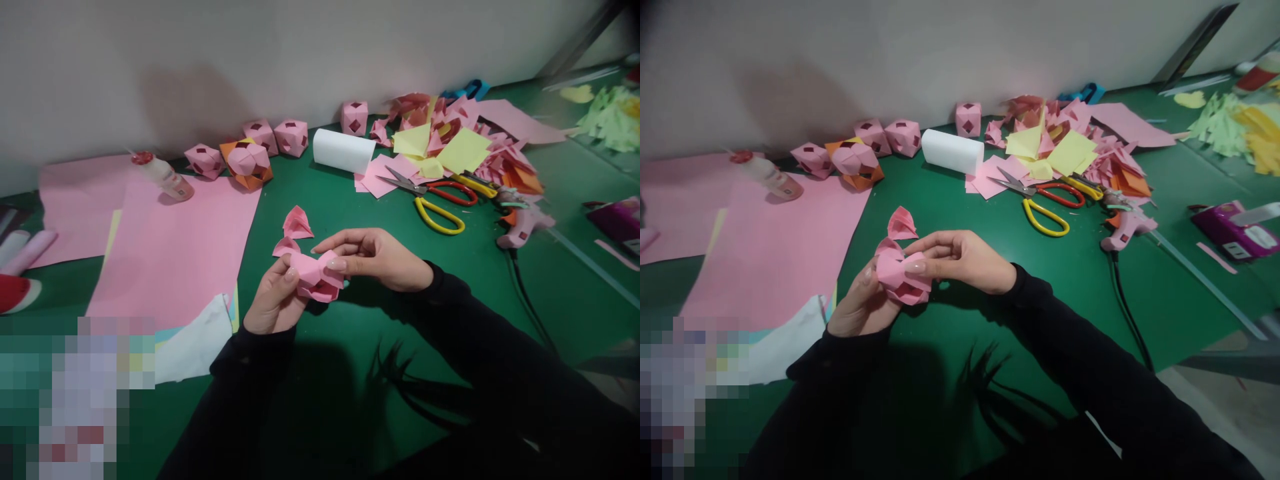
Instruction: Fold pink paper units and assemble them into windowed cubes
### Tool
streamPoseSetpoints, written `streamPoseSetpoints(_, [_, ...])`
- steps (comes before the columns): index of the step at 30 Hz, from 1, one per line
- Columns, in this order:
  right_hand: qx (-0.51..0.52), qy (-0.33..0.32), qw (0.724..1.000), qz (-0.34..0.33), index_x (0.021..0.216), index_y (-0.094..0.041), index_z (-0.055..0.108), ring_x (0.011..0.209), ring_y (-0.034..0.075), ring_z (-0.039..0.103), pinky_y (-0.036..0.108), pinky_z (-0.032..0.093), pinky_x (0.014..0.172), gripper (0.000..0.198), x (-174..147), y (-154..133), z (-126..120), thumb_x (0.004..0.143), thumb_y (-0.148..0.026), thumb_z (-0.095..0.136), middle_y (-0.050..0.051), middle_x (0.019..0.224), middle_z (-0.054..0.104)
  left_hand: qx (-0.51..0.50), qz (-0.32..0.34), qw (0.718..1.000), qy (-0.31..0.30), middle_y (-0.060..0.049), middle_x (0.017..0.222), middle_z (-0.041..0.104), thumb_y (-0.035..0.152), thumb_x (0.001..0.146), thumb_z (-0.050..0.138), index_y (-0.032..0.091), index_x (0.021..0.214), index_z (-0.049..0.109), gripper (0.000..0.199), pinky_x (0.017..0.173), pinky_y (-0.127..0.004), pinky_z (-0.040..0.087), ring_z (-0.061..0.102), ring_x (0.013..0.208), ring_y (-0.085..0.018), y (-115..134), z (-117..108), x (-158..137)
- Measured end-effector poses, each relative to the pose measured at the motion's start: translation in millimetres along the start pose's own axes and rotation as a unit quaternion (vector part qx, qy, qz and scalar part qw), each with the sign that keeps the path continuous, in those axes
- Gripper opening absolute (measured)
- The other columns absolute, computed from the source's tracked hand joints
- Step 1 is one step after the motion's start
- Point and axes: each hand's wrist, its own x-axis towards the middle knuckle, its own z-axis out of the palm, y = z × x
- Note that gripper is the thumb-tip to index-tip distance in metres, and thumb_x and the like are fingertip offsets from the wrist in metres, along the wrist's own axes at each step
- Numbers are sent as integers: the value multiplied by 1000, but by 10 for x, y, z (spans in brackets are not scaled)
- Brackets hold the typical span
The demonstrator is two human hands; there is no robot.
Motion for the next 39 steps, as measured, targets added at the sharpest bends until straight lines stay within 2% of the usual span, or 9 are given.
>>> streamPoseSetpoints(6, [17, -25, 1000, 0, 104, -14, 73, 68, 8, 64, 20, 50, 66, 32, -9, -13, -12, 75, -24, 84, 0, 77, 72, -24, -5, 1000, 8, -2, 79, 63, 40, 74, 83, 20, 80, 65, 28, 70, -29, 51, 59, 72, -15, 12, 43, -20])
streamPoseSetpoints(14, [132, -21, 991, 11, 111, -17, 67, 72, 9, 68, 20, 54, 72, 43, 0, 48, 28, 71, -12, 84, -1, 83, 74, -28, 8, 999, -18, -1, 77, 59, 37, 74, 82, 17, 77, 63, 27, 66, -26, 48, 55, 68, -12, 54, 63, -13])
streamPoseSetpoints(20, [111, -23, 993, 14, 112, -15, 67, 67, 7, 65, 19, 52, 67, 41, 0, 41, 26, 75, -15, 82, 0, 81, 73, -22, -10, 1000, -8, 0, 74, 61, 29, 70, 84, 15, 71, 65, 24, 63, -24, 45, 56, 66, -11, 62, 83, -27])
streamPoseSetpoints(26, [83, -29, 996, 3, 115, -15, 66, 68, 8, 64, 21, 54, 69, 43, -24, 1, -8, 75, -16, 82, 0, 82, 73, -24, -8, 1000, -5, 0, 74, 62, 31, 71, 84, 15, 71, 66, 24, 61, -24, 45, 55, 65, -11, 64, 85, -25])
streamPoseSetpoints(39, [97, -39, 994, -12, 115, -17, 65, 70, 8, 68, 19, 55, 67, 45, -21, 23, 7, 74, -11, 82, -3, 80, 74, -17, -13, 1000, -18, -1, 73, 61, 32, 72, 84, 16, 73, 66, 24, 64, -25, 47, 56, 67, -12, 59, 80, -39])
